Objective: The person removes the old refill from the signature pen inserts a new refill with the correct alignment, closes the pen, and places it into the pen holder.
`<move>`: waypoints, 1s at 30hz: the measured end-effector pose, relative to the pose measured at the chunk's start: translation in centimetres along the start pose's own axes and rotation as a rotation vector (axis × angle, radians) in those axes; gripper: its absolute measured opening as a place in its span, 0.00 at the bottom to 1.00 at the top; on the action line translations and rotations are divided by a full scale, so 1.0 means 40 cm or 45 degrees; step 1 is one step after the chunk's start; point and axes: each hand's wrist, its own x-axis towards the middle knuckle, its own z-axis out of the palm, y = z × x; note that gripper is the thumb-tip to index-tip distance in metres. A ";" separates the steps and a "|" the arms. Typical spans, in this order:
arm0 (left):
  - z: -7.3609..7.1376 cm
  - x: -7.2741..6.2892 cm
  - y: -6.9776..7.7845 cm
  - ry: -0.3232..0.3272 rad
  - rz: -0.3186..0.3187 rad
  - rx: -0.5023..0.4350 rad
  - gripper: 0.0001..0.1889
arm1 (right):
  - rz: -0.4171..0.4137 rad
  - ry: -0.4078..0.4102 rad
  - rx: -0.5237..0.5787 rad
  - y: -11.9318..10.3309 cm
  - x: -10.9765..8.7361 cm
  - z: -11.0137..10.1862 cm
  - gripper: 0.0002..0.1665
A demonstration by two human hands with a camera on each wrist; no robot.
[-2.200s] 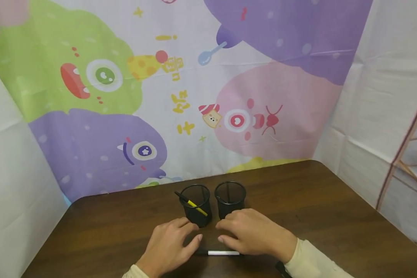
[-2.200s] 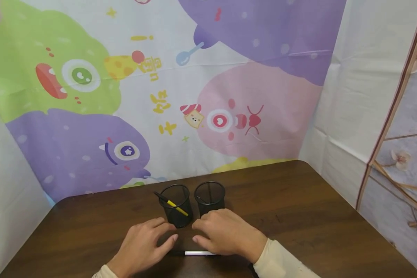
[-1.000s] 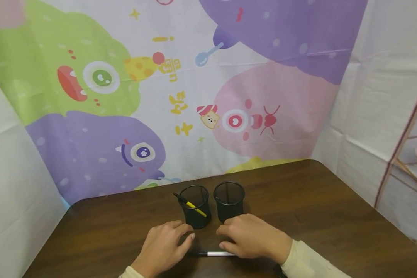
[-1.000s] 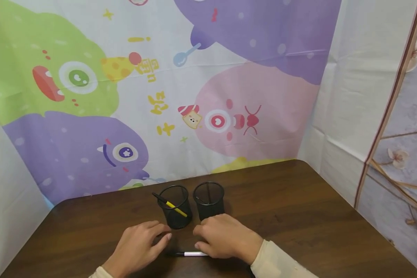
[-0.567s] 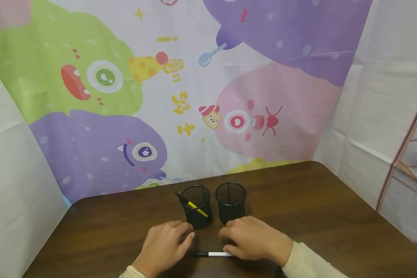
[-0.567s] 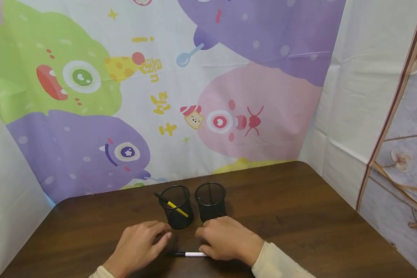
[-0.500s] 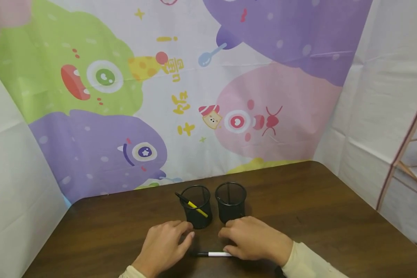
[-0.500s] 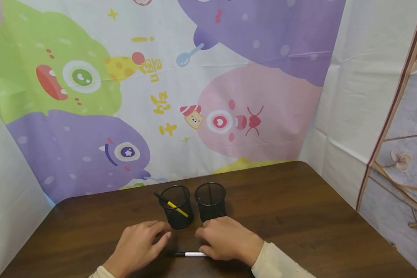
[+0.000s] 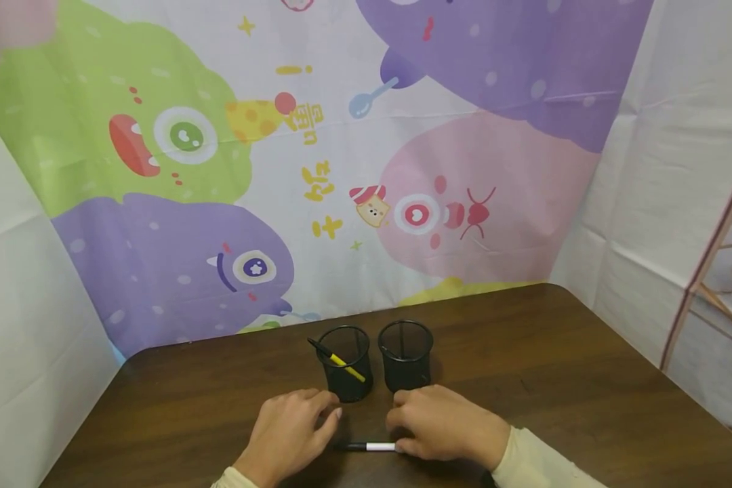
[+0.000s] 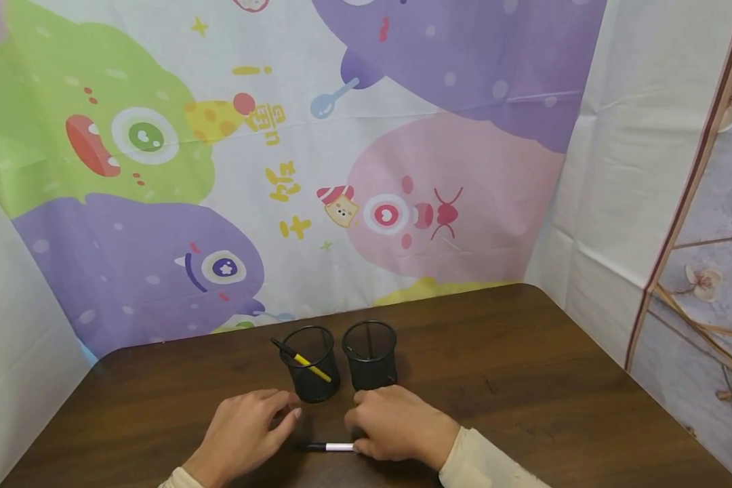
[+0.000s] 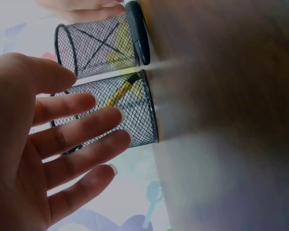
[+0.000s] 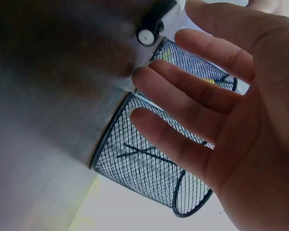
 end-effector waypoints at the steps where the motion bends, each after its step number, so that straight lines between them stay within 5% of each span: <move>1: 0.001 0.000 0.000 0.000 0.001 0.001 0.03 | -0.006 -0.001 0.002 -0.001 0.000 0.003 0.06; 30: 0.003 -0.004 -0.003 -0.024 0.005 0.024 0.04 | 0.012 -0.055 -0.039 -0.012 0.008 0.005 0.04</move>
